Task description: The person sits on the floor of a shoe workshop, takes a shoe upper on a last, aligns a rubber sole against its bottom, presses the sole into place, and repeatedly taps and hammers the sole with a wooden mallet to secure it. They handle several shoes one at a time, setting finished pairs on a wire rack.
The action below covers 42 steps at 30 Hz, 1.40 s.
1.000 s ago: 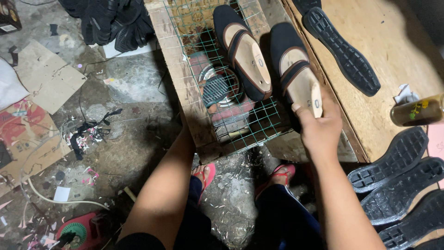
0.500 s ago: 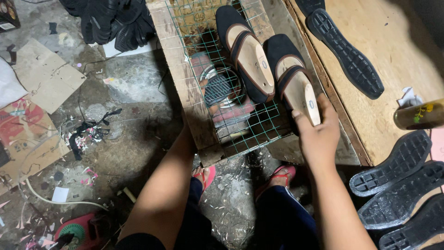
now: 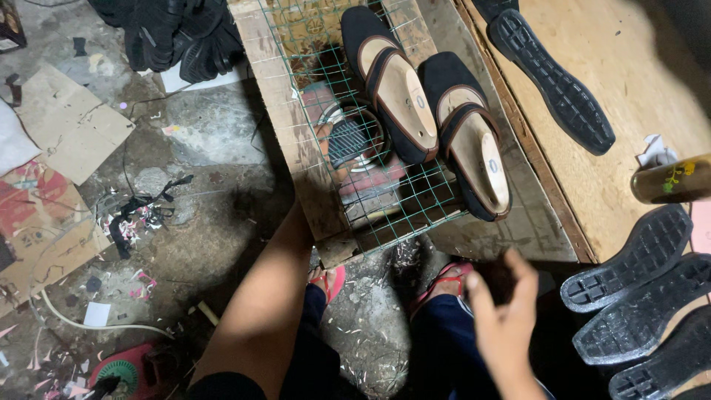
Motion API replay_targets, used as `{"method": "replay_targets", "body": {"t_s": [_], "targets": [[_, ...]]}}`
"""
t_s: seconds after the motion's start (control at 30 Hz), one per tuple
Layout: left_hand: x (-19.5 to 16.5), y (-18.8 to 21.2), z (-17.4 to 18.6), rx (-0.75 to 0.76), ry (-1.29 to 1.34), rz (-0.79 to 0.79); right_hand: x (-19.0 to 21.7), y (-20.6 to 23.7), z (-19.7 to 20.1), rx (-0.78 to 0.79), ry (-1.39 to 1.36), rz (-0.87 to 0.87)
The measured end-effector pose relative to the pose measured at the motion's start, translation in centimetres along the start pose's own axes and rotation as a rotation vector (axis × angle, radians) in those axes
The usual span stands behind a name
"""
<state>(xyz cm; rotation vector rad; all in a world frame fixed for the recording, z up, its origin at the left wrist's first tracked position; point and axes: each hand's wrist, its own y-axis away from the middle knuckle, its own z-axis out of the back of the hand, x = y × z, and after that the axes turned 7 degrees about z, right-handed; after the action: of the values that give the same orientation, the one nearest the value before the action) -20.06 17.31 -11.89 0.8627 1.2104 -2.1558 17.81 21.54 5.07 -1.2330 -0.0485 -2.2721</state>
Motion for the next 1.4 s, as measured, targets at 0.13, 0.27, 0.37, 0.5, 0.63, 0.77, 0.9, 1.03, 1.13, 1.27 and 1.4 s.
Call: {"method": "replay_targets", "body": {"t_s": [0.13, 0.27, 0.37, 0.5, 0.63, 0.77, 0.9, 1.03, 1.13, 1.27, 1.4], "targets": [[0.0, -0.5, -0.4, 0.067, 0.410, 0.224, -4.9, 8.5, -0.2, 0.107, -0.010, -0.108], [-0.4, -0.7, -0.4, 0.117, 0.341, 0.220, -9.1, 12.5, -2.1, 0.262, -0.225, -0.343], [-0.8, -0.8, -0.4, 0.136, 0.315, 0.221, -10.8, 12.3, -2.7, 0.394, -0.036, -0.272], [-1.3, -1.2, -0.5, 0.147, 0.310, 0.232, -11.0, 11.6, -3.5, 0.475, -0.003, -0.367], [-1.6, -1.3, 0.0, 0.171, 0.326, 0.249, -10.1, 11.5, -4.1, 0.575, -0.062, -0.419], [-1.8, 0.0, 1.7, 0.172, 0.348, 0.301, -8.6, 10.8, -4.4, 0.677, 0.067, -0.465], [-1.9, 1.4, 5.2, 0.044, 0.350, 0.436, -6.4, 10.1, -4.8, 0.717, -0.001, -0.343], [-2.3, 2.1, 10.4, -0.155, 0.426, 0.634, -3.4, 9.1, -6.0, 0.757, -0.038, -0.141], [-3.3, 4.7, 15.2, -0.210, 0.575, 0.832, -0.5, 7.5, -8.4, 0.720, -0.085, 0.038], [-5.2, 10.2, 19.1, -0.138, 0.937, 1.182, 4.6, 5.1, -12.6, 0.684, -0.229, 0.097], [-6.8, 15.4, 21.4, -0.154, 1.195, 1.353, 9.2, 3.8, -14.7, 0.777, -0.189, -0.112]]}}
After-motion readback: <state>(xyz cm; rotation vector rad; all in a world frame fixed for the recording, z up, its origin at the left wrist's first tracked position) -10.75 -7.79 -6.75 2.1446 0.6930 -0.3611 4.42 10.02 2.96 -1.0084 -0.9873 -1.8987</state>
